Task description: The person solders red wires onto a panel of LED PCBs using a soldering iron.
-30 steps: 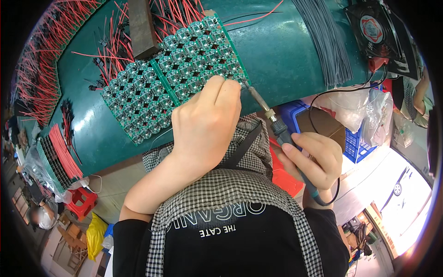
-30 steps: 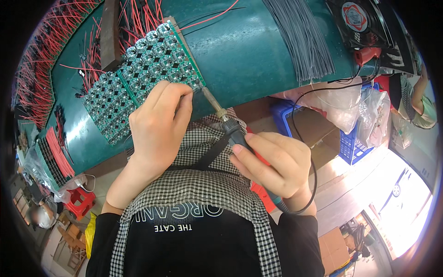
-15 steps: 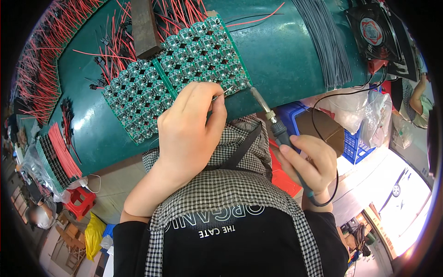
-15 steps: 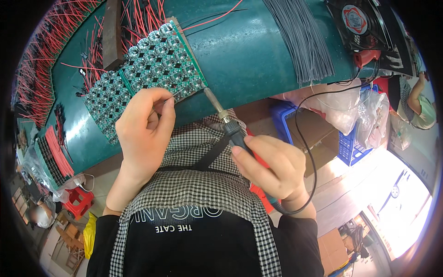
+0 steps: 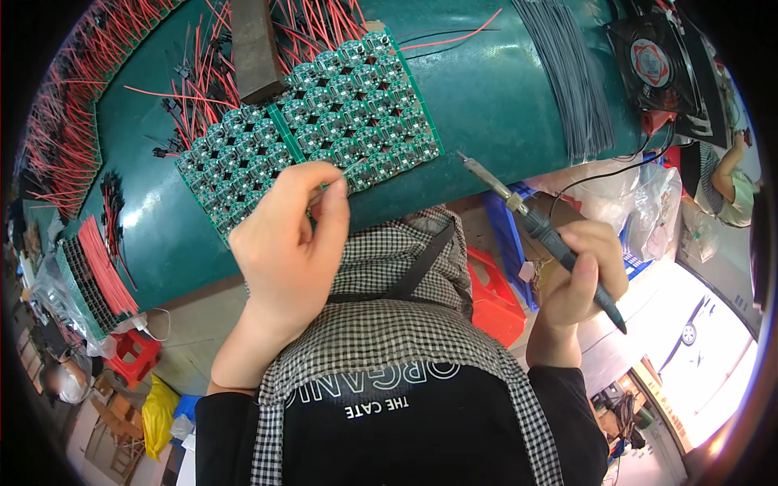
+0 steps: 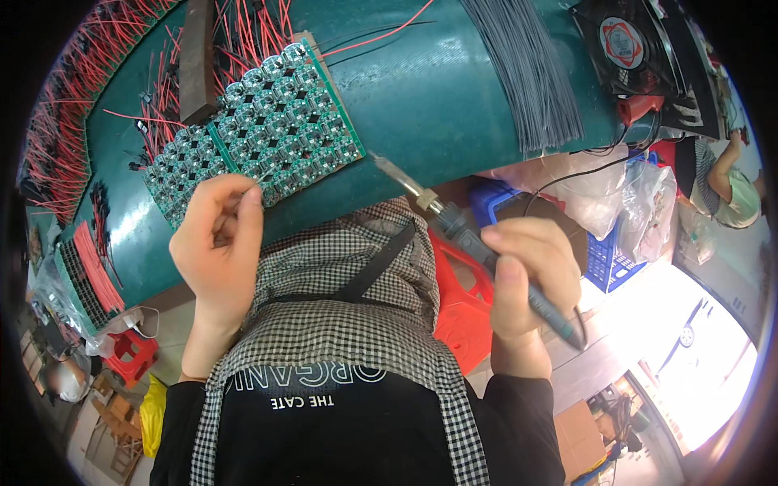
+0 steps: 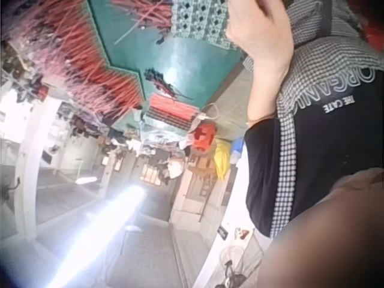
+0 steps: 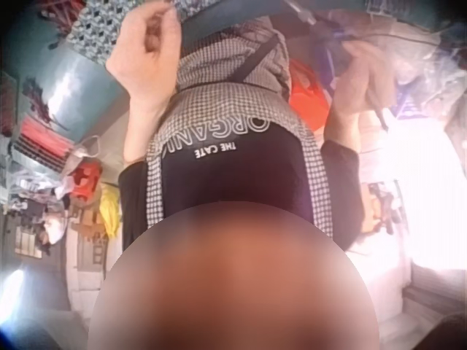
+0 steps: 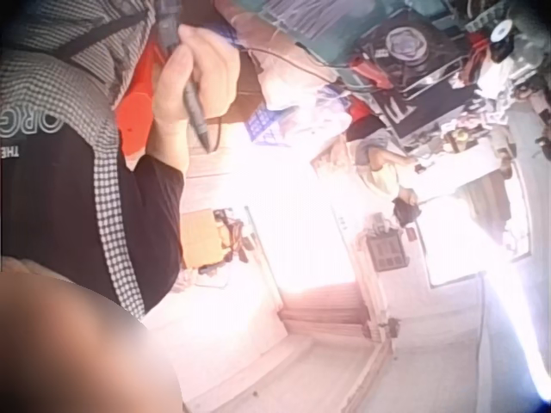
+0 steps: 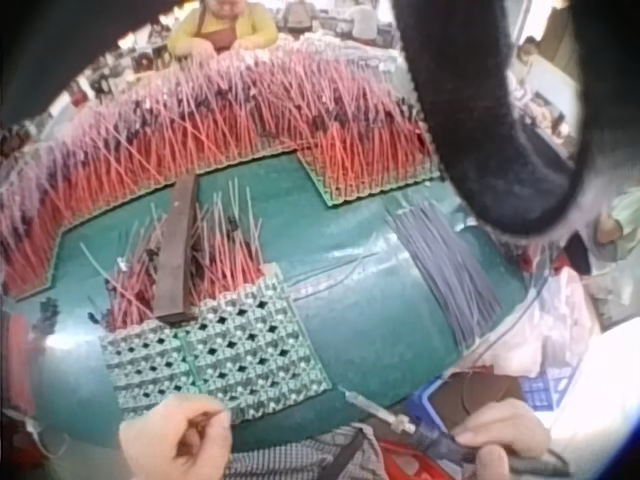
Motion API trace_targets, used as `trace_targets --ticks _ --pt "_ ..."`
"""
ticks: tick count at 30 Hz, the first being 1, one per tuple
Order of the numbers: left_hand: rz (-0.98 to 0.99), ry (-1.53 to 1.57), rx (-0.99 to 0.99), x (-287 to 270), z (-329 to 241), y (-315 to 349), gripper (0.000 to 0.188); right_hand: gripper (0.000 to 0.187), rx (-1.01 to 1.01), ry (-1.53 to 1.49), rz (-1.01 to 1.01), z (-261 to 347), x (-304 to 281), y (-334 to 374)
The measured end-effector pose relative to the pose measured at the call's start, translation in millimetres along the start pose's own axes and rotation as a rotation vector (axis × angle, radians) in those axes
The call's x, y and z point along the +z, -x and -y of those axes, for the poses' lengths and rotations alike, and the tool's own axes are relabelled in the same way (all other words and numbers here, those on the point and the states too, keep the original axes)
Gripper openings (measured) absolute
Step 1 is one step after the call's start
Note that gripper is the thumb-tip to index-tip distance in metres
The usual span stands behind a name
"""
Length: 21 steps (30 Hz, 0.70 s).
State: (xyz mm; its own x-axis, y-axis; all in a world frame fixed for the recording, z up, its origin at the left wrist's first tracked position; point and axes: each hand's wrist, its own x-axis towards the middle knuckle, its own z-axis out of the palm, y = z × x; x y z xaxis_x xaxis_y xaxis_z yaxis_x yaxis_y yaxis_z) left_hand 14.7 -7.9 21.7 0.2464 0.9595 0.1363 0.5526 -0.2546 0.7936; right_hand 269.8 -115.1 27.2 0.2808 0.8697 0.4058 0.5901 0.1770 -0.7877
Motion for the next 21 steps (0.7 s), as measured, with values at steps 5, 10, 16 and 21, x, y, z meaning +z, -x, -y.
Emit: trace_targets --ticks 5,10,16,21 --pt "-0.133 -0.070 -0.029 -17.4 15.3 8.7 0.011 0.011 0.099 -0.143 0.047 -11.5 5.6 -26.8" --pt "-0.476 -0.163 -0.088 -58.7 55.9 14.9 0.005 0.011 0.019 -0.176 0.182 -13.3 6.0 -46.4" --pt "-0.574 -0.253 -0.215 -91.5 112.7 24.0 0.009 0.012 0.043 -0.147 0.185 -13.8 7.2 -49.5" --pt "-0.518 -0.233 -0.237 -91.3 123.2 29.7 0.009 0.015 0.034 -0.177 0.245 -11.9 8.2 -57.0"
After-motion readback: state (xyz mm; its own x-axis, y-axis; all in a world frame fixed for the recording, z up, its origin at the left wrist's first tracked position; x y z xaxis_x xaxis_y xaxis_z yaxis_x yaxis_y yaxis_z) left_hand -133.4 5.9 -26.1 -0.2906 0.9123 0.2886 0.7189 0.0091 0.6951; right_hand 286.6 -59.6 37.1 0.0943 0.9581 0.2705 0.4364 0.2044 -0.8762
